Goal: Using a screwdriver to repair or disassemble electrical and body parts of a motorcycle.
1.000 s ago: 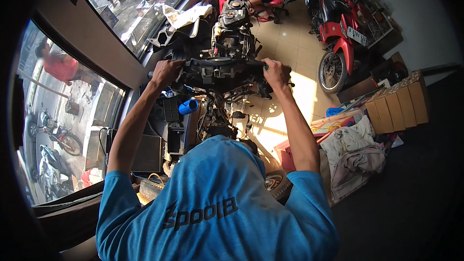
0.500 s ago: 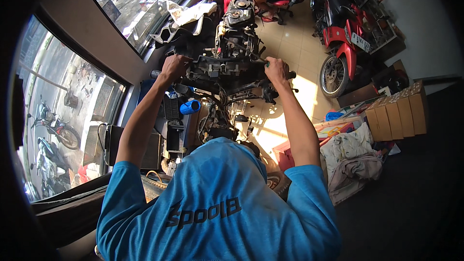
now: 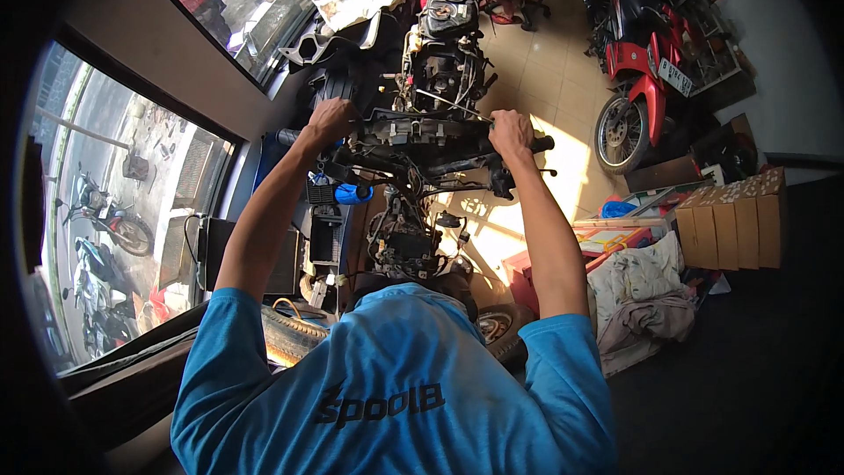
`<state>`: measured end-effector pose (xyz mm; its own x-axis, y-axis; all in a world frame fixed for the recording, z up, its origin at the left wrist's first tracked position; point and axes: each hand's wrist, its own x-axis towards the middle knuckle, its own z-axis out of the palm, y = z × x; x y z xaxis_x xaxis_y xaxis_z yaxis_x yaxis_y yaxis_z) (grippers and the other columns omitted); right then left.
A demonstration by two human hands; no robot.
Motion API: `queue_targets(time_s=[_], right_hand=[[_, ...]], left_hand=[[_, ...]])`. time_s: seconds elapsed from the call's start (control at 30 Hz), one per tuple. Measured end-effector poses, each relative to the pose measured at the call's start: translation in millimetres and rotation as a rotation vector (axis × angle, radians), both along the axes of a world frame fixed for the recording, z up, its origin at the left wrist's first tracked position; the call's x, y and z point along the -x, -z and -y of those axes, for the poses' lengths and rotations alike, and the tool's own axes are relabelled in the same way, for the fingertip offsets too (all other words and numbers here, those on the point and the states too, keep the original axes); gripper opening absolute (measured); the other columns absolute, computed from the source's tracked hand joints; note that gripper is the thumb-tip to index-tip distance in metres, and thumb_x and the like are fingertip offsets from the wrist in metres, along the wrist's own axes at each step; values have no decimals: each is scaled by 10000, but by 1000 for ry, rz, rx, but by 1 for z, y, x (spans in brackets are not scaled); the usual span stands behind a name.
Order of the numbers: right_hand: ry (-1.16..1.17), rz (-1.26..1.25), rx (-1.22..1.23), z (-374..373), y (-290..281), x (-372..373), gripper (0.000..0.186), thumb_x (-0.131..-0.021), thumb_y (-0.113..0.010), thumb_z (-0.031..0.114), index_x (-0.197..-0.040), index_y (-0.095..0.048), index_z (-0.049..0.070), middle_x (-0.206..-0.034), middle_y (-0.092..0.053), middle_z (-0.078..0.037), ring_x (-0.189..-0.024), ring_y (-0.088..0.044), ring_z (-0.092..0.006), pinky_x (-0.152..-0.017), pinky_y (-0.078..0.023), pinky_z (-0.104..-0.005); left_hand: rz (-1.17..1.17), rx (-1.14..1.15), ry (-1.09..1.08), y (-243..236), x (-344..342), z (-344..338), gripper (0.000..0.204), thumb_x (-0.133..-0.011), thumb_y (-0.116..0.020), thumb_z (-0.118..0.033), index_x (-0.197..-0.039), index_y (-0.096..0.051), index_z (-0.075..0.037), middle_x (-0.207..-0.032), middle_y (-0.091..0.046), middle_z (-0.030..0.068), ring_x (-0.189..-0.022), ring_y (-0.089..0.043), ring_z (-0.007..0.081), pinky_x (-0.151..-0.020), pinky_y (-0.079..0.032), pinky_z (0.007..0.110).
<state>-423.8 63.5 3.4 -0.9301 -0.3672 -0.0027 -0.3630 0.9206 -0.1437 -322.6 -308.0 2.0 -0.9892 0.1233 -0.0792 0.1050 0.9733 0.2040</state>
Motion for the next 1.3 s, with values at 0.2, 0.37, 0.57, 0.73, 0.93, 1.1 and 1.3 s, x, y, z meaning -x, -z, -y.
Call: queue_targets(time_s=[0.2,0.37,0.57,0.73,0.93,1.1,1.3], right_hand=[[-35,67,-84,7,-2,3,233,-755,-694,187,-983,-715,142,-887,-686,-176,-864,-660,-338,-761,-531,-413],[-180,79,-190,6,14,17,207,-722,-655,117,-916,-728,117,-869,-688,-175,-850,-669,-334,-774,-538,-402],[-229,124,-298,13,32,30,286,-700,-637,89,-966,-732,136,-896,-693,-160,-851,-673,-321,-772,-546,-389],[-192,138,-357,17,51,37,304,-703,-628,85,-983,-730,145,-910,-695,-150,-855,-672,-315,-776,-545,-384],[-82,263,-270,16,64,43,375,-715,-610,96,-1063,-713,190,-984,-692,-124,-946,-656,-296,-848,-524,-378],[12,415,-252,23,68,45,446,-733,-598,108,-1150,-673,249,-1091,-669,-123,-1034,-626,-309,-901,-505,-386],[93,596,-225,24,79,55,584,-785,-628,110,-1321,-528,320,-1267,-592,-82,-1170,-561,-273,-970,-474,-389]], left_hand=[[132,46,-64,20,9,2,132,-711,-646,-206,-739,-717,-98,-730,-667,160,-699,-662,337,-635,-543,423],[171,27,-24,32,20,3,187,-703,-681,-253,-768,-720,-83,-757,-679,155,-723,-675,324,-656,-552,406],[303,83,-54,46,29,4,240,-720,-697,-311,-842,-735,-108,-815,-702,124,-777,-689,307,-699,-557,391],[335,62,-79,48,30,3,249,-751,-687,-331,-858,-736,-112,-853,-704,130,-807,-688,307,-722,-556,394],[420,89,-25,35,37,-6,269,-761,-690,-349,-869,-736,-107,-873,-705,124,-829,-689,284,-737,-553,372],[362,103,28,50,45,-3,289,-755,-707,-330,-870,-727,-66,-873,-707,128,-842,-690,276,-746,-553,366],[407,199,-15,84,60,6,199,-746,-715,-296,-934,-745,-238,-921,-712,53,-904,-671,278,-815,-503,546]])
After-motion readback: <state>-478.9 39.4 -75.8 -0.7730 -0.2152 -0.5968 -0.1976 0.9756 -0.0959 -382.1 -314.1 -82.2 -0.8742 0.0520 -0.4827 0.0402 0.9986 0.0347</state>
